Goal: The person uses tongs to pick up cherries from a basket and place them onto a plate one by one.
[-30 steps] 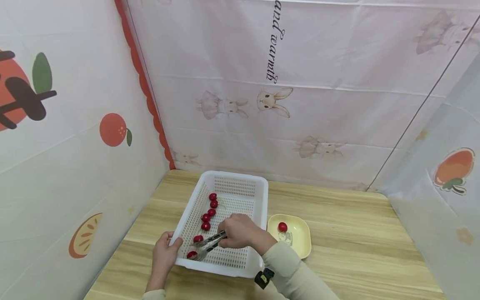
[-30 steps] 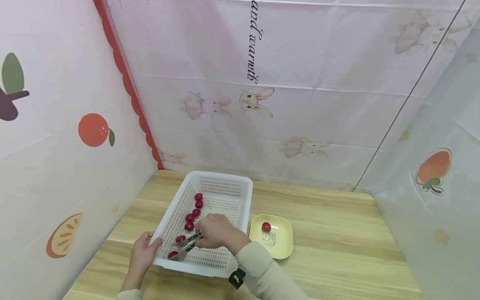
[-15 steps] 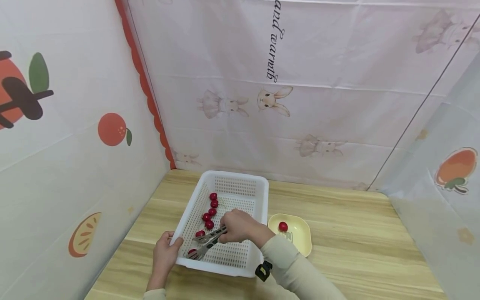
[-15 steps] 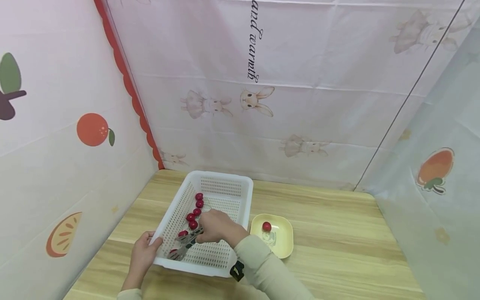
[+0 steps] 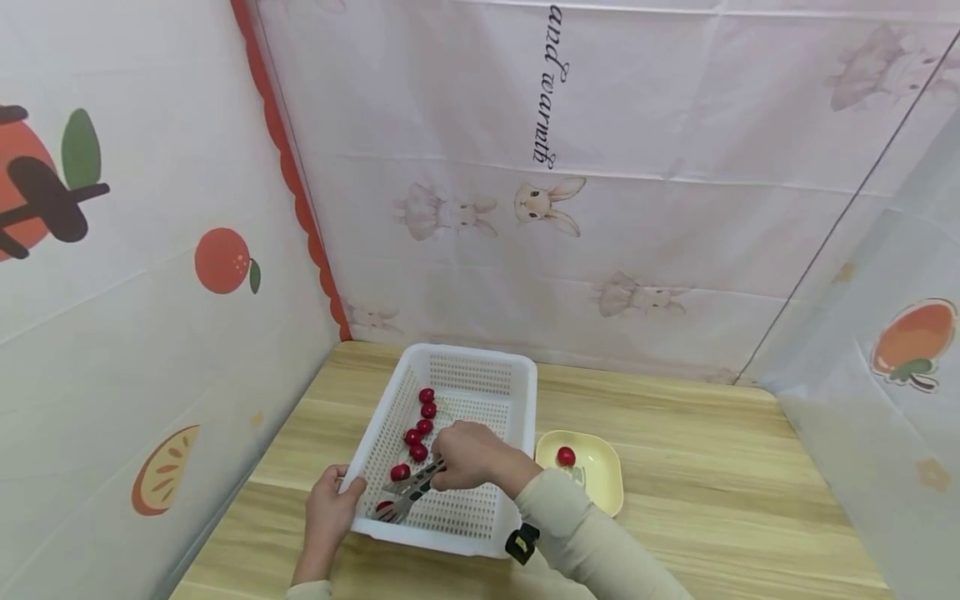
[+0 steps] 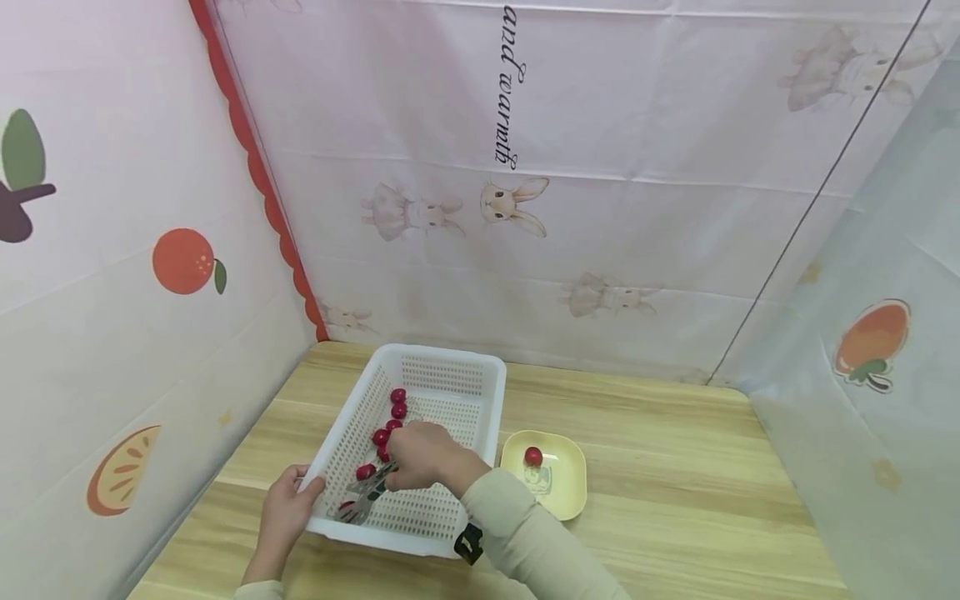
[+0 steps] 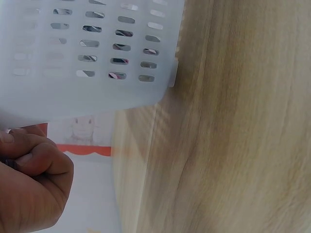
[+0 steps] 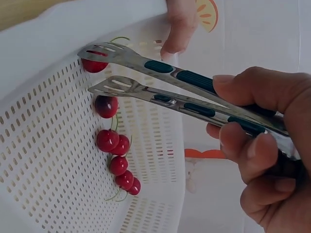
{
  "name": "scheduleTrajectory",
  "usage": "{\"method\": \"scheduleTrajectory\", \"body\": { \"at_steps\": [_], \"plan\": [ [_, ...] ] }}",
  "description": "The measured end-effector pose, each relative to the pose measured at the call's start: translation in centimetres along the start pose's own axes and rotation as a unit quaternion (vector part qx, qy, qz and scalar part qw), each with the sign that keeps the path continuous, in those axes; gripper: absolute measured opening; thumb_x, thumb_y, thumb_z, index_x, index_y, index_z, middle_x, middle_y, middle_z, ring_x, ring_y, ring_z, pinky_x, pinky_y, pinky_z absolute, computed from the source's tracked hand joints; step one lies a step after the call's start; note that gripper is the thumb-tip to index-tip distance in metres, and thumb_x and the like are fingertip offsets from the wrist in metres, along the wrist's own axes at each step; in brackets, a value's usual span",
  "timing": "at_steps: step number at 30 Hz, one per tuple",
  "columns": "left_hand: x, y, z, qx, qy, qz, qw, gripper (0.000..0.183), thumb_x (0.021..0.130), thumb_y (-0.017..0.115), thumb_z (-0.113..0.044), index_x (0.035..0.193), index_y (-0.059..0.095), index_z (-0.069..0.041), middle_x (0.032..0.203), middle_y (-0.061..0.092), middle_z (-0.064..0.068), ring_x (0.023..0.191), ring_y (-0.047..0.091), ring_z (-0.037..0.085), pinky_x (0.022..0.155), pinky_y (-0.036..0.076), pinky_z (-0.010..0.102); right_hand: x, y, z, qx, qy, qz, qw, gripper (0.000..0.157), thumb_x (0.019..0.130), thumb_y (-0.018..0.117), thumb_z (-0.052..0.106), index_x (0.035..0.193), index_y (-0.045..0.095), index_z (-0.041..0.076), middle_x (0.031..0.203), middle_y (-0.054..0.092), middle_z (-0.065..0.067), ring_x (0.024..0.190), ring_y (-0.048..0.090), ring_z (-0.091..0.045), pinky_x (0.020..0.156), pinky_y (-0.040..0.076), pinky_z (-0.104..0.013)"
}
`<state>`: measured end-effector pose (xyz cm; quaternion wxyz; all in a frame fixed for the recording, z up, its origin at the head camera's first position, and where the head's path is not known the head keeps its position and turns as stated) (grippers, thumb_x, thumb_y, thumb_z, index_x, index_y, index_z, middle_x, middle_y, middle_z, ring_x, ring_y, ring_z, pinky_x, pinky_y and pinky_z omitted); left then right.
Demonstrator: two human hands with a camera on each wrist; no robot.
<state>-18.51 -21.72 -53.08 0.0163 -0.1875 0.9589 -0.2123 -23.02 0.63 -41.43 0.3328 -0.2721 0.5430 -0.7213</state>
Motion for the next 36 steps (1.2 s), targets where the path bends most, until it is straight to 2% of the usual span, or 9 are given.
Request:
{"method": "scheduleTrajectory", "body": {
  "at_steps": [5,10,18,25,36],
  "plan": [
    [0.1,-0.1,0.0,0.003,-0.001,0.004,1.0000,0.021,0.084,0.059,-0.007,0.100,0.056,0.005,0.086,0.067,0.019,0.065,0.064,0.023,0.053,0.048,0.027,0.1,0.0,0.4,-0.010,-0.012,0.007,1.000,0.028,0.075,0.071,0.023,0.054,0.053,0.022,0.043,0.039,0.015,0.042,0.031,-0.002,0.039,0.025,-0.018],
    [0.2,0.0,0.2,0.006,0.011,-0.006,0.9999,0.020,0.083,0.060,-0.007,0.098,0.057,0.005,0.083,0.067,0.017,0.064,0.062,0.022,0.053,0.047,0.027,0.2,-0.1,0.4,-0.020,-0.021,0.002,1.000,0.028,0.075,0.070,0.023,0.054,0.052,0.022,0.044,0.038,0.015,0.043,0.032,-0.002,0.040,0.025,-0.018],
    [0.2,-0.2,0.1,0.008,-0.007,0.005,0.9999,0.022,0.085,0.059,-0.008,0.102,0.056,0.005,0.090,0.067,0.020,0.067,0.063,0.021,0.054,0.048,0.027,-0.1,-1.0,0.1,-0.008,-0.018,-0.014,1.000,0.025,0.075,0.071,0.023,0.055,0.054,0.022,0.046,0.039,0.016,0.043,0.029,-0.001,0.040,0.023,-0.018],
    [0.2,0.0,0.2,-0.005,-0.019,0.018,0.9997,0.023,0.086,0.057,-0.009,0.104,0.054,0.005,0.092,0.066,0.021,0.069,0.065,0.025,0.054,0.051,0.030,-0.1,-1.8,0.0,-0.015,-0.025,-0.013,0.999,0.029,0.073,0.070,0.020,0.053,0.050,0.021,0.044,0.034,0.014,0.042,0.026,-0.002,0.039,0.020,-0.018],
    [0.2,-0.1,0.2,-0.003,-0.004,0.009,0.9999,0.021,0.085,0.059,-0.007,0.102,0.055,0.005,0.088,0.067,0.020,0.065,0.064,0.024,0.052,0.049,0.028,-0.6,-2.0,-0.1,-0.029,-0.025,-0.017,0.999,0.032,0.072,0.069,0.020,0.051,0.045,0.021,0.043,0.031,0.014,0.043,0.026,-0.003,0.039,0.021,-0.018]
  ]
}}
Point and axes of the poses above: each hand's wrist, its own x-axis towards the middle knuckle, its own y-axis out of the palm, z = x × y, the point moved 1 cm from there along x, towards the middle knuckle
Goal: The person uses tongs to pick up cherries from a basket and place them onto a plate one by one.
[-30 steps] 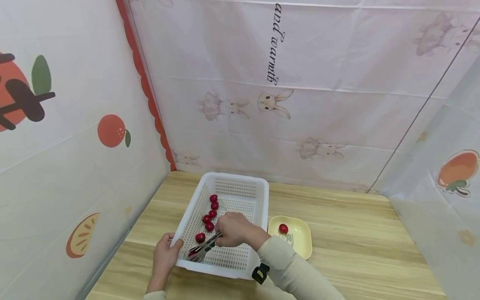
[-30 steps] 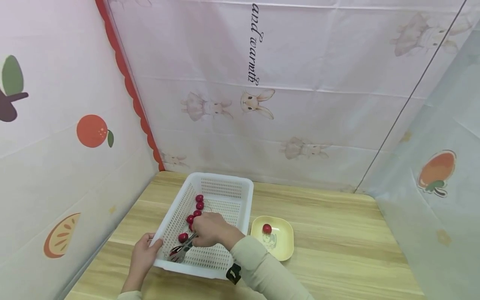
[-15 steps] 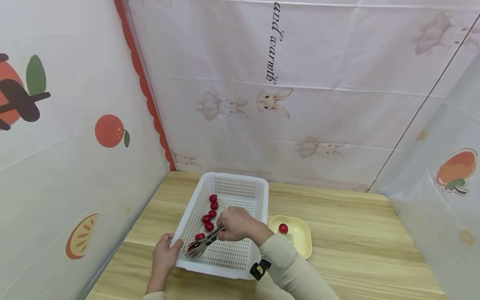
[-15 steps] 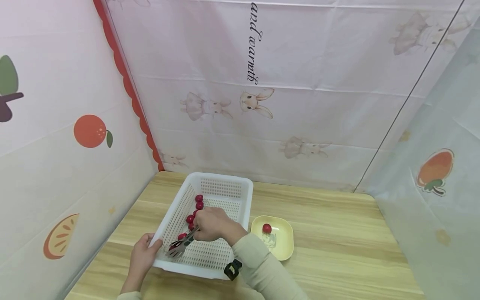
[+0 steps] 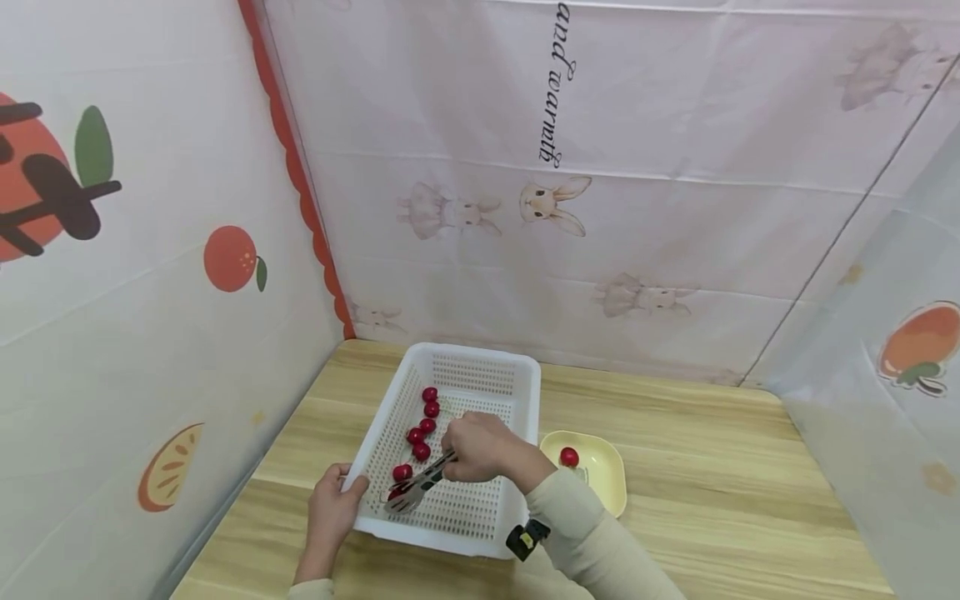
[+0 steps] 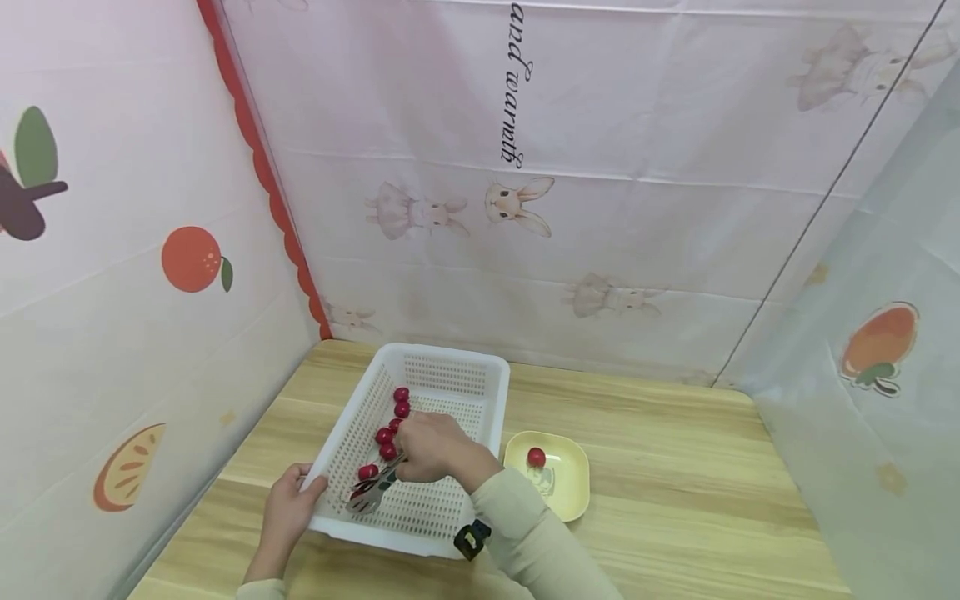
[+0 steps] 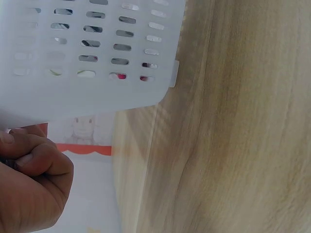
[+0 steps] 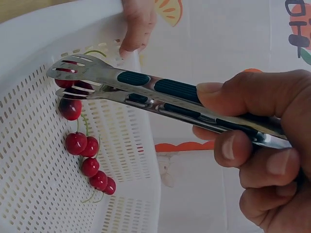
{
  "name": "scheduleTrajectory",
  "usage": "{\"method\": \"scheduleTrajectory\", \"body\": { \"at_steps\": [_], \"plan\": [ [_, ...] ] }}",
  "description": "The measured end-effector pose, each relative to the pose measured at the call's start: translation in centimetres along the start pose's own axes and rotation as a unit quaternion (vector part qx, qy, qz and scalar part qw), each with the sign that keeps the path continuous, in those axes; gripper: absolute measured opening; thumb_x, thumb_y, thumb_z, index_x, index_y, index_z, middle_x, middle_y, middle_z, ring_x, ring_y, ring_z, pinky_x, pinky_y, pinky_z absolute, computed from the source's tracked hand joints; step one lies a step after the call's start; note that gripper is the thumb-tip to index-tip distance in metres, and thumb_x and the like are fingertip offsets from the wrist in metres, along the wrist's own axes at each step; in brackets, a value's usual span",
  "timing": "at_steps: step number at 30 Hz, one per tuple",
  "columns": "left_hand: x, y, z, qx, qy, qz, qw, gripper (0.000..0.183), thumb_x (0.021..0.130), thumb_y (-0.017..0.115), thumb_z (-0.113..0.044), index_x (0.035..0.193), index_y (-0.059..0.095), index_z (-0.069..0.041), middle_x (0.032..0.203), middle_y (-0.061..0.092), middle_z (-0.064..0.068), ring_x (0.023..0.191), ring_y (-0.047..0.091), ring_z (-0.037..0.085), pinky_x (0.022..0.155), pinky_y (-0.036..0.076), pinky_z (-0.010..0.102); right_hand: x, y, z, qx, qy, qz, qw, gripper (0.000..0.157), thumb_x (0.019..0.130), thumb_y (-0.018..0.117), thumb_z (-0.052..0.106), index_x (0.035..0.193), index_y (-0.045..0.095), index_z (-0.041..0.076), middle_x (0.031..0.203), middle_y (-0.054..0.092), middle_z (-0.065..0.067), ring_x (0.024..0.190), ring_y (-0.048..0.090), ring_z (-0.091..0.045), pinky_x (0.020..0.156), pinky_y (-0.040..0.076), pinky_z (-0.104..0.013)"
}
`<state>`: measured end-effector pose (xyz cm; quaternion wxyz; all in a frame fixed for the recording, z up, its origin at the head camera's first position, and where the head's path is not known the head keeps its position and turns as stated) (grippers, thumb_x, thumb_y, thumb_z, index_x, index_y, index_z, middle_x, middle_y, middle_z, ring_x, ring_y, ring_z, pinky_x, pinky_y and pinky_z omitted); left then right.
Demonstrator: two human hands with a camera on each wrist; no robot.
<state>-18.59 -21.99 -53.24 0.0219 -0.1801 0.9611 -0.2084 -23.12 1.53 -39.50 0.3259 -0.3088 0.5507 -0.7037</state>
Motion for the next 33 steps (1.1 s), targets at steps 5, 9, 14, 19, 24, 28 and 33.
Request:
{"method": "scheduleTrajectory", "body": {
  "at_steps": [5,9,14,19,24,28,33],
  "plan": [
    [0.0,-0.1,-0.2,0.004,0.005,-0.001,1.0000,0.021,0.086,0.058,-0.007,0.102,0.055,0.006,0.087,0.067,0.020,0.064,0.064,0.023,0.052,0.049,0.027,-0.9,-0.4,-0.3,0.003,0.007,-0.017,1.000,0.033,0.070,0.069,0.020,0.050,0.042,0.021,0.044,0.029,0.014,0.045,0.027,-0.003,0.041,0.021,-0.019],
    [0.0,0.0,-0.2,0.004,0.006,0.003,1.0000,0.021,0.087,0.058,-0.008,0.104,0.054,0.006,0.088,0.067,0.020,0.065,0.065,0.025,0.051,0.049,0.027,-1.5,-0.7,-0.6,0.012,0.010,-0.027,1.000,0.031,0.069,0.069,0.020,0.051,0.044,0.021,0.045,0.030,0.015,0.045,0.027,-0.003,0.041,0.022,-0.019],
    [0.0,0.2,0.0,-0.005,0.004,0.004,1.0000,0.021,0.088,0.057,-0.008,0.103,0.055,0.006,0.089,0.066,0.021,0.067,0.065,0.027,0.051,0.050,0.028,-2.4,-0.9,-0.9,0.025,0.011,-0.038,0.999,0.030,0.069,0.069,0.018,0.051,0.046,0.021,0.044,0.028,0.016,0.042,0.025,-0.001,0.040,0.021,-0.018],
    [0.0,0.2,0.1,-0.005,0.003,0.004,1.0000,0.021,0.088,0.056,-0.009,0.103,0.055,0.005,0.088,0.067,0.021,0.066,0.066,0.027,0.050,0.050,0.028,-3.4,-1.0,-1.5,0.034,0.011,-0.050,0.998,0.028,0.070,0.068,0.017,0.052,0.046,0.021,0.044,0.027,0.017,0.042,0.024,0.000,0.040,0.020,-0.018],
    [-0.4,0.3,0.1,-0.001,-0.004,0.013,0.9999,0.024,0.089,0.055,-0.011,0.106,0.053,0.006,0.088,0.067,0.020,0.066,0.065,0.027,0.050,0.050,0.028,-4.8,-1.2,-2.1,0.062,0.030,-0.059,0.996,0.021,0.072,0.068,0.018,0.056,0.054,0.022,0.046,0.034,0.018,0.042,0.029,0.000,0.040,0.024,-0.018],
    [-0.7,0.3,0.1,0.007,-0.009,0.010,0.9999,0.024,0.089,0.056,-0.012,0.106,0.053,0.005,0.090,0.067,0.020,0.067,0.066,0.027,0.050,0.050,0.028,-5.8,-1.3,-2.7,0.082,0.035,-0.076,0.993,0.016,0.071,0.069,0.017,0.060,0.059,0.020,0.047,0.035,0.018,0.041,0.029,0.001,0.039,0.024,-0.017],
    [-1.1,0.2,-0.2,0.028,0.000,-0.006,0.9996,0.020,0.087,0.058,-0.011,0.098,0.055,0.006,0.084,0.067,0.019,0.064,0.063,0.026,0.050,0.047,0.028,-6.9,-1.6,-3.4,0.101,0.035,-0.098,0.989,0.008,0.071,0.071,0.015,0.066,0.065,0.017,0.048,0.037,0.018,0.041,0.028,0.002,0.040,0.024,-0.017]
  ]
}}
Point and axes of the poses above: each hand's wrist, its own x-axis towards the middle knuckle, its own y-axis out of the palm, z = x × y, the point moved 1 cm from there along x, towards the middle knuckle
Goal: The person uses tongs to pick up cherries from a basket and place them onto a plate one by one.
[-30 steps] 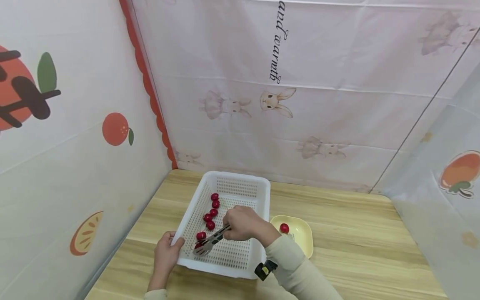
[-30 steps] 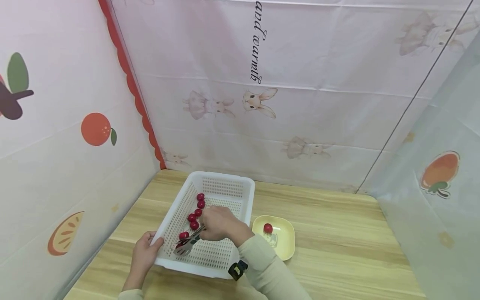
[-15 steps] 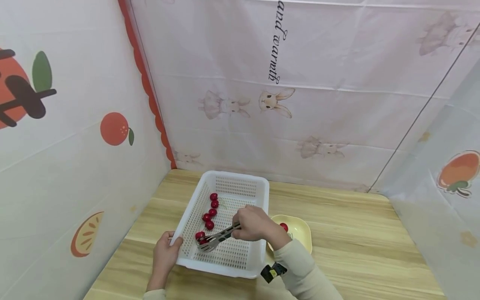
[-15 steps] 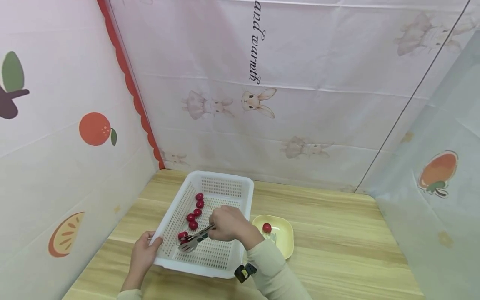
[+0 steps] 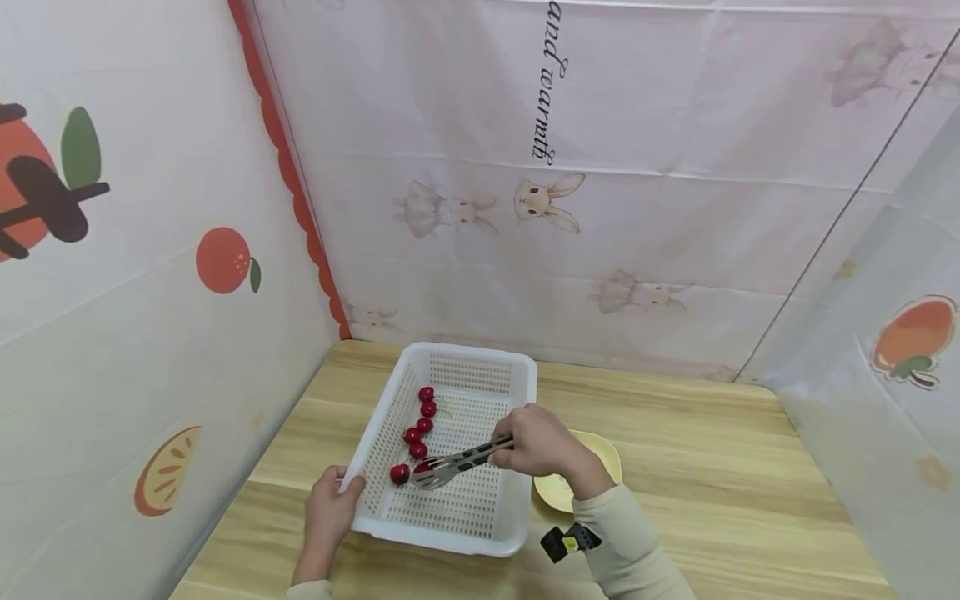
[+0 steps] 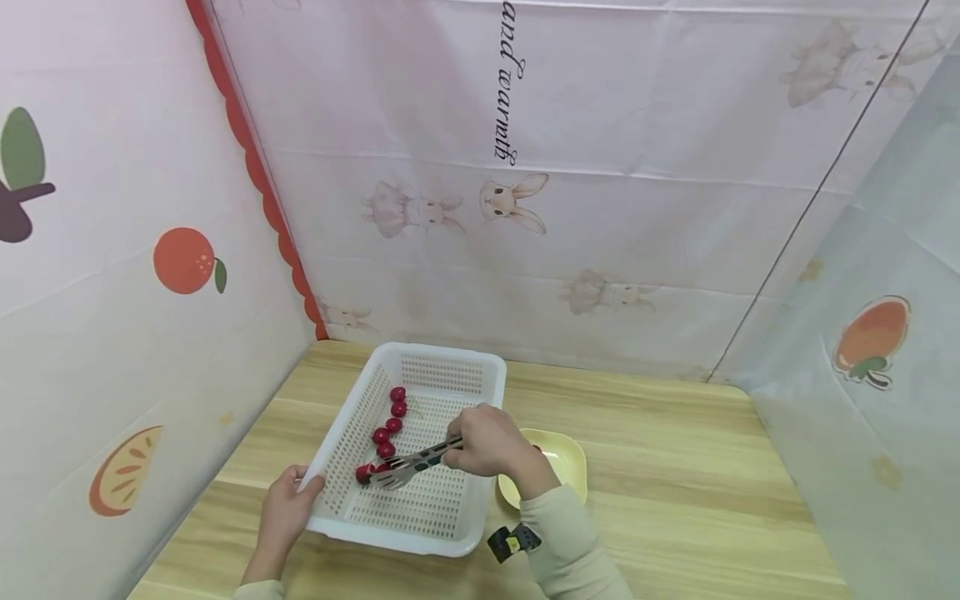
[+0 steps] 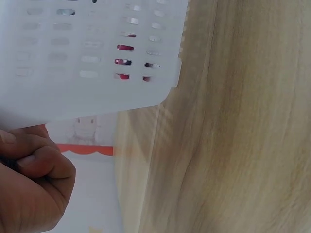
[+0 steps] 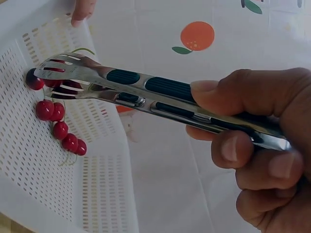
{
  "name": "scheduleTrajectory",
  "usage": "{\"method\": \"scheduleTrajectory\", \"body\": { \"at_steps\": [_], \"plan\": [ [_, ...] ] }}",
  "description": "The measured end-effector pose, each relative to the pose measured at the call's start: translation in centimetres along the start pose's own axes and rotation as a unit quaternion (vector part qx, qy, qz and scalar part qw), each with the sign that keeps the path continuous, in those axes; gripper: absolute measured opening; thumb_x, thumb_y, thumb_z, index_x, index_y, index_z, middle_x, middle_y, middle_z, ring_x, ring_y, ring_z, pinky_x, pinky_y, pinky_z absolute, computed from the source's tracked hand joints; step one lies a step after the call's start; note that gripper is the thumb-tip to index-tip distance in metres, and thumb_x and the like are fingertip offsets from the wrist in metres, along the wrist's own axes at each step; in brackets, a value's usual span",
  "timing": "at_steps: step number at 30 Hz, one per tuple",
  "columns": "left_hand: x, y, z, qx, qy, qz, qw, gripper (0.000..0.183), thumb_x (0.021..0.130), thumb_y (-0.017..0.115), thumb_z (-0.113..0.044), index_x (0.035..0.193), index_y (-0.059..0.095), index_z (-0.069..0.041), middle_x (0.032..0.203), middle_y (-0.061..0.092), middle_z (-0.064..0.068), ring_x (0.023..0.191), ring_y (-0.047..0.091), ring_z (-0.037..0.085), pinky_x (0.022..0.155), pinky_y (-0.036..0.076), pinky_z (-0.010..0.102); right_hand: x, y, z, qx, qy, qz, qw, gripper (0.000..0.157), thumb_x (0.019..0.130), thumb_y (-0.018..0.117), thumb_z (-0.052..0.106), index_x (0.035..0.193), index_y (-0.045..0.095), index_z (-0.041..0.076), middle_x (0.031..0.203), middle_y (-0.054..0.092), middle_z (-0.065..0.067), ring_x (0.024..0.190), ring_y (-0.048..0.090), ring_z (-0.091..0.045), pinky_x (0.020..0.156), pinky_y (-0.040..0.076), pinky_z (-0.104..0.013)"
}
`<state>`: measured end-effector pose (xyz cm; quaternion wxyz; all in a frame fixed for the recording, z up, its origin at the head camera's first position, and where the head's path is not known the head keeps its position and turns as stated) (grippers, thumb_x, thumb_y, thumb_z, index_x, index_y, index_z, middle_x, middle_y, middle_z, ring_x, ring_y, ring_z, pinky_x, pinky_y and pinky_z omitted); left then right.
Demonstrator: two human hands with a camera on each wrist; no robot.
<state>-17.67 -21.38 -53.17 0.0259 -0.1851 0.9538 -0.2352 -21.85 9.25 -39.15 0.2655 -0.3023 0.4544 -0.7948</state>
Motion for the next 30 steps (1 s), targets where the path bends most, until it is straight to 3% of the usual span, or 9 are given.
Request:
{"method": "scheduleTrajectory", "body": {
  "at_steps": [17,30],
  "plan": [
    [-0.1,-0.1,-0.2,0.011,0.000,0.002,0.9999,0.019,0.089,0.056,-0.013,0.093,0.056,0.006,0.077,0.065,0.015,0.063,0.061,0.024,0.050,0.047,0.027,-2.8,-2.1,-1.3,0.022,0.061,-0.035,0.997,0.005,0.075,0.071,0.017,0.076,0.071,0.012,0.058,0.051,0.018,0.048,0.039,-0.001,0.045,0.033,-0.021],
    [0.0,-0.1,0.1,0.005,-0.004,-0.002,1.0000,0.018,0.088,0.057,-0.014,0.091,0.056,0.004,0.078,0.065,0.016,0.063,0.062,0.024,0.050,0.047,0.027,-5.4,-3.4,-2.5,0.092,0.073,-0.081,0.990,0.005,0.076,0.070,0.008,0.081,0.070,0.008,0.056,0.058,0.014,0.046,0.047,0.001,0.043,0.039,-0.022]
  ]
}}
Point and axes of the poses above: each hand's wrist, its own x-axis towards the middle knuckle, its own y-axis out of the palm, z = x × y, the point moved 1 cm from there along x, towards the middle knuckle
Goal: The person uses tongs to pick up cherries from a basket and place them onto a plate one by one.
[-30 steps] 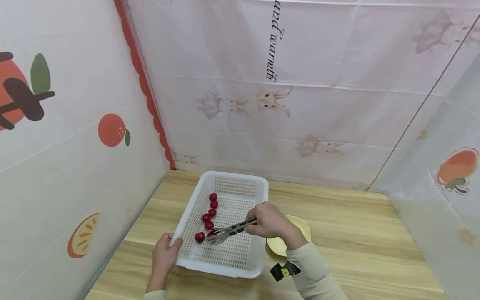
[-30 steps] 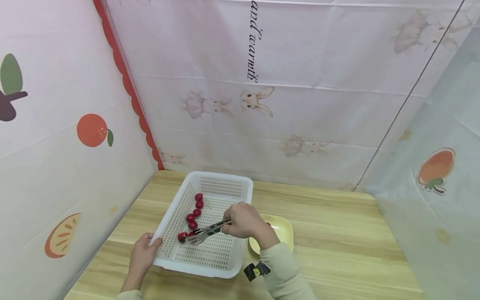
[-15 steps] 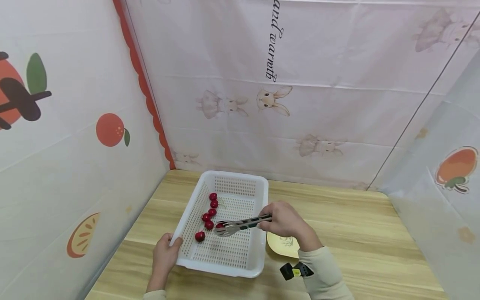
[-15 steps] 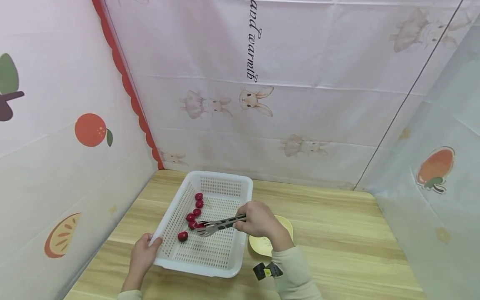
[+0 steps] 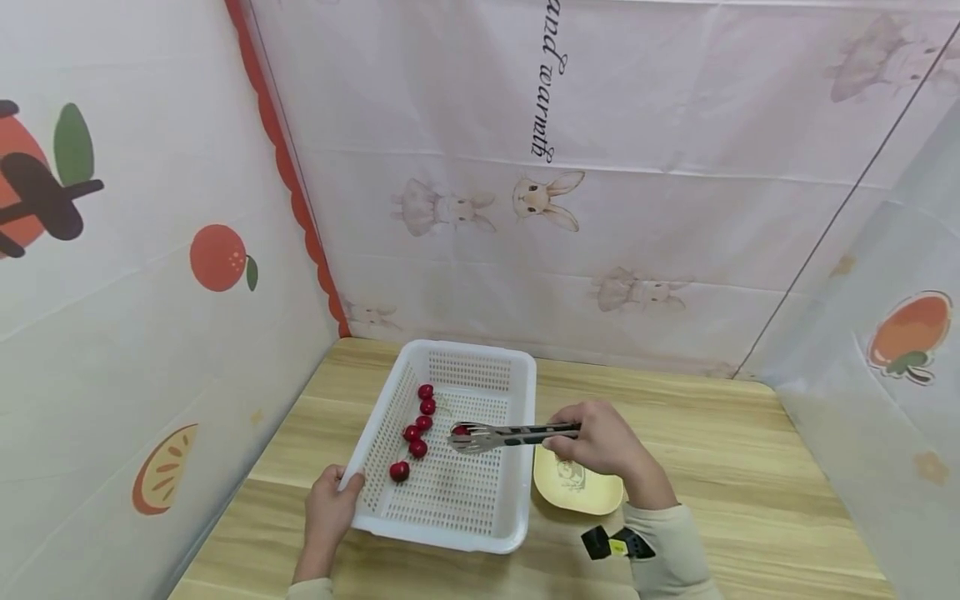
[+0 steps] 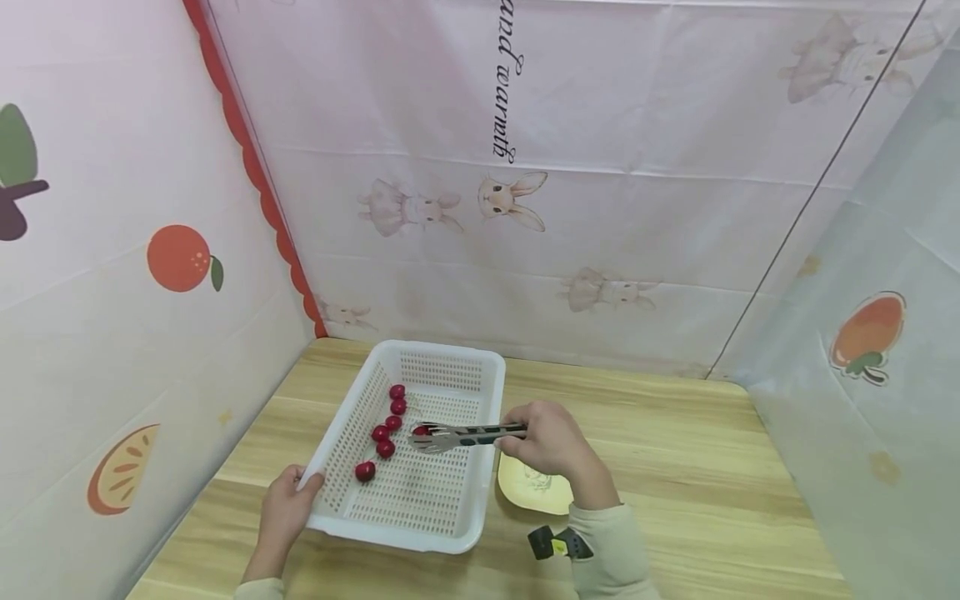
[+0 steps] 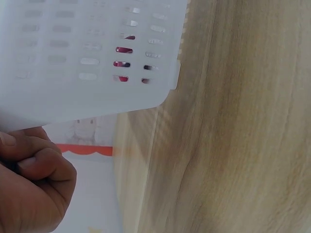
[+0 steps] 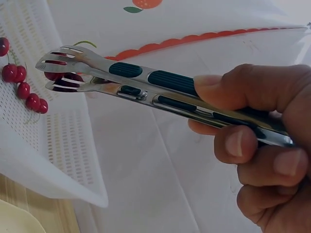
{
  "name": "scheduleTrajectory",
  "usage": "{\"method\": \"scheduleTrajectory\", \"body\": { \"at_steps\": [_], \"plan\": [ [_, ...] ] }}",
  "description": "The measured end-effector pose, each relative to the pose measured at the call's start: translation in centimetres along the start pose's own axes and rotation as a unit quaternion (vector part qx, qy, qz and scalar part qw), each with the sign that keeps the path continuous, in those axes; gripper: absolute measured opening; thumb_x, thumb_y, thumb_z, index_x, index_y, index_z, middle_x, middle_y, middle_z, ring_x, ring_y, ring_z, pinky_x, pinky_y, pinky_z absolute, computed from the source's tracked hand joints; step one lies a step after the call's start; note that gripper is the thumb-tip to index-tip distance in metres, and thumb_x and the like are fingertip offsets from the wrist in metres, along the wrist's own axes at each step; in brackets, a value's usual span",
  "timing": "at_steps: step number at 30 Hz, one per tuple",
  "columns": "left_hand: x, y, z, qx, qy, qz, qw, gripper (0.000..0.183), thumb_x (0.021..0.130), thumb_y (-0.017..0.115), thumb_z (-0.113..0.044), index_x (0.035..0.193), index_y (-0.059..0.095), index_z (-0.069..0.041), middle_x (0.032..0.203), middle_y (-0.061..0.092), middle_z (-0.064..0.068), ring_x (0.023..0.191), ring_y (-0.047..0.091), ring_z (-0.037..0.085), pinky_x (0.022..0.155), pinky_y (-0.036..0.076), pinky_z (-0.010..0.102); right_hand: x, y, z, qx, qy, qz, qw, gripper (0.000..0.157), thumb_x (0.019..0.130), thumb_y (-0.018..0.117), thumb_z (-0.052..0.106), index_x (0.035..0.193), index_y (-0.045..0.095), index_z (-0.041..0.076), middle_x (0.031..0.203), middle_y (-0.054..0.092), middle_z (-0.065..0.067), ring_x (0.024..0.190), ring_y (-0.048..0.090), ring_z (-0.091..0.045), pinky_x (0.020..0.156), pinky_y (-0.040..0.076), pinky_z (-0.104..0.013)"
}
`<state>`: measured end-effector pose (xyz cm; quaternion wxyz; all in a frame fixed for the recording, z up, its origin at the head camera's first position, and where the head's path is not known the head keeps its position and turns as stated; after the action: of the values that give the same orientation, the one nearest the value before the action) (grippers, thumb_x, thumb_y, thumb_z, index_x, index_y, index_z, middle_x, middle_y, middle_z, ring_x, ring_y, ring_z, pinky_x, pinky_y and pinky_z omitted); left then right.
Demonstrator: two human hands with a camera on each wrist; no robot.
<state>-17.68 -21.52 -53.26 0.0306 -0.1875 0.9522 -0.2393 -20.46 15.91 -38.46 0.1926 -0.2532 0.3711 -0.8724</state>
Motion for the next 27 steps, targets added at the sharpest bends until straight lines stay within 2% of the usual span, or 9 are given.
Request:
{"method": "scheduleTrajectory", "body": {
  "at_steps": [7,15,27],
  "plan": [
    [0.0,0.0,-0.1,0.003,0.006,-0.001,1.0000,0.018,0.088,0.057,-0.013,0.091,0.056,0.005,0.077,0.065,0.014,0.063,0.061,0.024,0.050,0.047,0.027,-1.3,-1.0,-0.7,-0.004,0.016,-0.022,1.000,0.007,0.076,0.069,0.008,0.082,0.071,0.007,0.064,0.061,0.011,0.050,0.046,-0.001,0.043,0.039,-0.022],
    [0.1,0.0,0.0,-0.002,-0.002,0.006,1.0000,0.020,0.088,0.057,-0.014,0.093,0.055,0.005,0.080,0.065,0.014,0.065,0.061,0.023,0.052,0.047,0.028,-2.8,-1.9,-1.4,-0.001,0.026,-0.050,0.998,0.009,0.077,0.071,0.009,0.084,0.071,0.003,0.070,0.062,0.005,0.050,0.045,-0.002,0.042,0.040,-0.023],
    [0.0,-0.1,0.0,0.005,-0.004,0.010,0.9999,0.020,0.088,0.056,-0.015,0.093,0.055,0.004,0.078,0.064,0.012,0.063,0.059,0.020,0.052,0.046,0.028,-5.9,-2.8,-2.7,-0.005,0.104,-0.105,0.989,0.008,0.075,0.074,0.009,0.082,0.072,0.006,0.080,0.067,-0.002,0.056,0.052,-0.005,0.050,0.045,-0.025]
  ]
}}
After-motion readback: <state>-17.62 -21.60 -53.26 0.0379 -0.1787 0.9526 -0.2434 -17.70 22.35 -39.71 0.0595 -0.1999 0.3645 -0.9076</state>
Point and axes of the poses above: each hand's wrist, its own x-axis towards the middle knuckle, its own y-axis out of the palm, z = x × y, the point moved 1 cm from there along x, towards the middle knuckle
